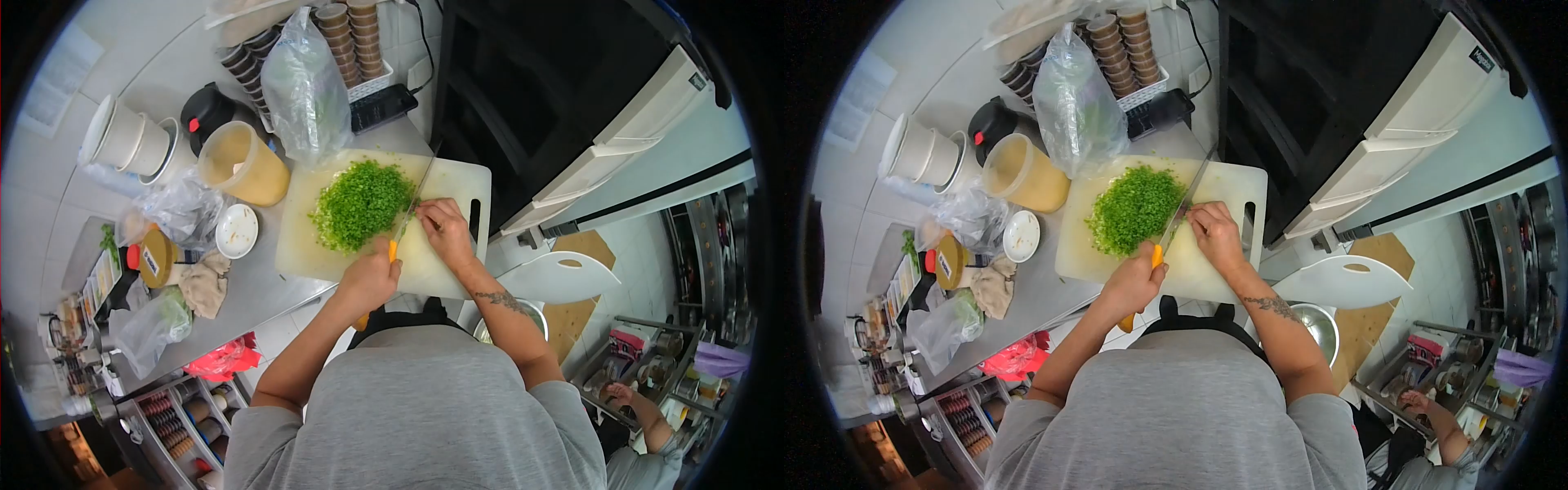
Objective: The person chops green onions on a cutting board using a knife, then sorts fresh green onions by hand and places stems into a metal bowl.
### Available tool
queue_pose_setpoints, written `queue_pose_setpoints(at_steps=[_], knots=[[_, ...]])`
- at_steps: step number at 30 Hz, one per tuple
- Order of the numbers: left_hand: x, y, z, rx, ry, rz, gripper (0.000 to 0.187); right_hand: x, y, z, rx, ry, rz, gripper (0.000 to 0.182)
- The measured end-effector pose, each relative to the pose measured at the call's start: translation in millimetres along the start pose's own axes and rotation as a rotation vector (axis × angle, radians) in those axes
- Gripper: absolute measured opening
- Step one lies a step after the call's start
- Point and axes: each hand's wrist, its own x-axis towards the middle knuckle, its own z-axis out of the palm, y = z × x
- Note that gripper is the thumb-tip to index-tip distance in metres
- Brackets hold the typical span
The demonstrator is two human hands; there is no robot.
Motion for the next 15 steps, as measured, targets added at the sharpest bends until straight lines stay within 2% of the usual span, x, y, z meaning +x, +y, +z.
queue_pose_setpoints(at_steps=[3,6,9,12,15], knots=[[24.1,-37.3,35.7,0.176,0.365,0.411,0.028,2.8,2.4,-1.9,-0.004,-0.024,0.001,0.009],[44.3,-24.1,36.1,0.102,0.196,0.126,0.029,0.7,-1.8,0.7,0.009,-0.036,0.062,0.008],[34.0,3.2,3.8,-0.249,-0.038,-0.183,0.029,5.1,-0.3,4.8,0.05,-0.012,0.054,0.009],[21.9,-2.8,2.2,-0.261,0.019,-0.196,0.029,6.7,0.6,9.8,0.098,-0.019,0.082,0.013],[13.9,-0.7,-7.9,-0.258,-0.011,-0.15,0.029,6.7,-3.4,5.2,0.115,-0.057,0.162,0.018]])
